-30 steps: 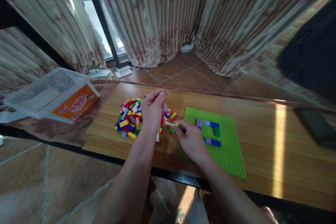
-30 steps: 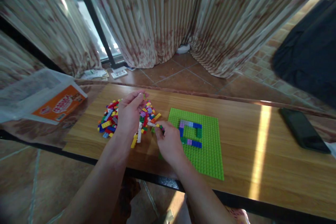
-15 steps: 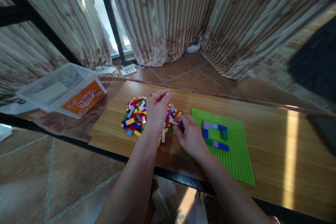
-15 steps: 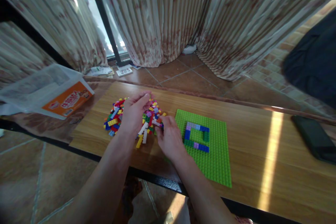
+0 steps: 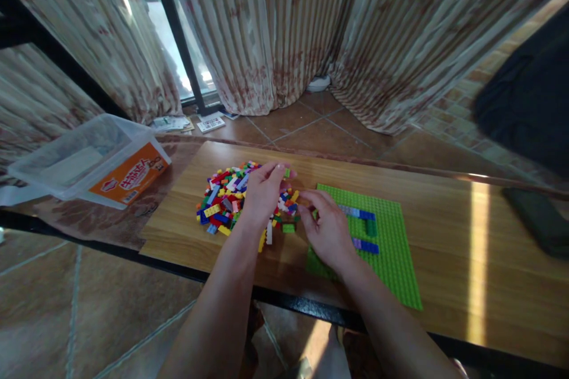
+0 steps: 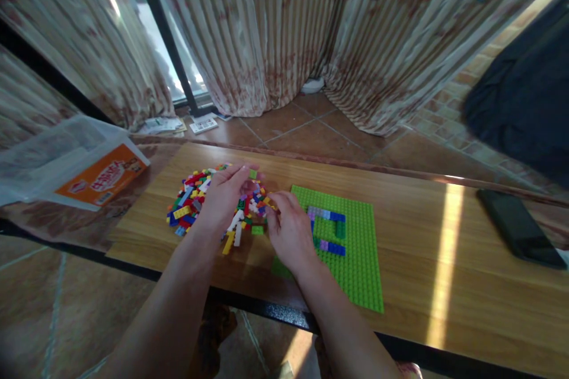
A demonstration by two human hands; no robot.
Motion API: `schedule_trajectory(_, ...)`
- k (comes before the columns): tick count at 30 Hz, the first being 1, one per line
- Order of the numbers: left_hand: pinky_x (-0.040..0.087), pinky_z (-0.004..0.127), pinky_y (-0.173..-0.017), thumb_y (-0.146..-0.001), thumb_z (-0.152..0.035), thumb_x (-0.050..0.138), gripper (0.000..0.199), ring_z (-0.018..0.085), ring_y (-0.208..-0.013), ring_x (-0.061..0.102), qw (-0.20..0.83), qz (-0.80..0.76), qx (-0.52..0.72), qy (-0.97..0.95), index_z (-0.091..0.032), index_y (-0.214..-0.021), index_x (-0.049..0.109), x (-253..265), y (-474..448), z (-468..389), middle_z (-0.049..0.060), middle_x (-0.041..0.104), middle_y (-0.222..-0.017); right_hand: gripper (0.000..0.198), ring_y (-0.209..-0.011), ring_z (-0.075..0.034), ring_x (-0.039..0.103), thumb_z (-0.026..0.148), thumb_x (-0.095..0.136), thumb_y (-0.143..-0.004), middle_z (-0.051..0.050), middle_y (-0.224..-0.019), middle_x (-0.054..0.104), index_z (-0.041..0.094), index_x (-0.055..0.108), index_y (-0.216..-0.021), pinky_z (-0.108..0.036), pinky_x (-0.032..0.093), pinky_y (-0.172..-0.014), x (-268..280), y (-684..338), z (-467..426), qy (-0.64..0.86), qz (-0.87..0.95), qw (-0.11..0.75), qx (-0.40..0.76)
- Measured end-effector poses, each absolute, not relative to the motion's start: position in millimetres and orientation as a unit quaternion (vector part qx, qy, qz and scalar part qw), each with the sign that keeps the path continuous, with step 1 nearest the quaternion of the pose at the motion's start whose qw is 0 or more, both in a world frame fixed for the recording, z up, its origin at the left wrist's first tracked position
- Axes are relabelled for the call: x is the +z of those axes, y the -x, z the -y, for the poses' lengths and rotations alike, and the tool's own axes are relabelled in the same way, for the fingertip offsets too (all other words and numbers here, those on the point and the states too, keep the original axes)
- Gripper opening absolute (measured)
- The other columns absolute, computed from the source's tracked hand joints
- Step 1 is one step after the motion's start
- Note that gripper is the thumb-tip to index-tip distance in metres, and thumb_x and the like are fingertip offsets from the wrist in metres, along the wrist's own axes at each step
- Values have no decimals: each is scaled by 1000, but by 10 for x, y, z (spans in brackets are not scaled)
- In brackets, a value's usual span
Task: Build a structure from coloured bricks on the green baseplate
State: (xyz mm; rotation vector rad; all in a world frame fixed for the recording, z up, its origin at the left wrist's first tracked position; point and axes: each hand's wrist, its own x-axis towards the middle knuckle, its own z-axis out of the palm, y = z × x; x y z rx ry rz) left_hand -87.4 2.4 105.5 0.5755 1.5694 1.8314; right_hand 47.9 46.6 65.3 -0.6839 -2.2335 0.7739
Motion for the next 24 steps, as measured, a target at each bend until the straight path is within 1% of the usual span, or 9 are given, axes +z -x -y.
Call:
schedule_trajectory(3,45,21,-58,-82,-22,57,20,10,-57,59,401,-600,648,-243,-12,-92,71,1076,835,-11,5,72,-73,21,-88,-20,64,22,51,-91,-9,-104,67,19,63,-108,-36,53,-82,694,-525,-509,281,840,365,288)
schedule_trajectory(7,44,20,-57,-83,-18,55,22,10,-59,59,463,-598,594,-274,-13,-97,71,1062,773,-16,3,70,-72,32,-72,-15,62,28,58,-88,-7,-104,67,20,59,-119,-34,53,-74,727,-573,-538,307,805,400,314)
schedule_trajectory(9,41,19,-53,-83,-17,55,24,8,-55,54,480,-587,583,-291,-14,-100,71,1047,742,-21,2,69,-73,34,-75,-15,62,28,61,-86,-7,-102,67,20,59,-119,-33,52,-73,746,-587,-543,300,803,403,319)
schedule_trajectory(11,40,19,-53,-83,-18,55,25,7,-55,52,494,-573,580,-302,-15,-103,70,1035,713,-21,2,69,-78,28,-80,-16,62,25,61,-86,-6,-97,66,19,62,-114,-31,51,-73,772,-595,-546,290,812,395,316)
schedule_trajectory(13,42,19,-55,-82,-20,56,27,8,-60,55,499,-569,579,-302,-16,-106,70,1031,690,-15,3,69,-84,20,-81,-17,61,23,60,-87,-5,-92,65,19,66,-106,-30,50,-73,799,-603,-553,289,819,387,311)
schedule_trajectory(15,43,20,-57,-82,-22,57,29,10,-64,58,496,-576,575,-303,-16,-109,69,1037,686,-4,3,69,-81,16,-79,-16,61,22,59,-87,-5,-90,65,19,67,-102,-29,50,-72,815,-616,-568,298,818,384,309)
schedule_trajectory(19,45,22,-57,-79,-28,61,30,13,-67,63,438,-600,601,-296,-15,-106,68,1065,800,17,4,71,-78,15,-75,-16,60,26,60,-87,-4,-88,66,20,67,-99,-30,49,-71,781,-646,-608,324,821,363,299)
schedule_trajectory(22,47,23,-60,-77,-29,61,28,12,-65,63,326,-631,653,-264,-14,-100,67,1055,1003,37,5,73,-81,13,-76,-18,61,24,62,-85,-4,-86,68,20,68,-95,-32,48,-74,715,-647,-609,335,844,300,292)
schedule_trajectory(24,48,23,-62,-76,-26,60,24,12,-64,63,246,-665,657,-255,-14,-96,67,1024,1154,65,3,72,-75,12,-80,-19,62,21,62,-84,-4,-86,69,21,68,-95,-33,47,-76,680,-627,-581,326,864,257,287)
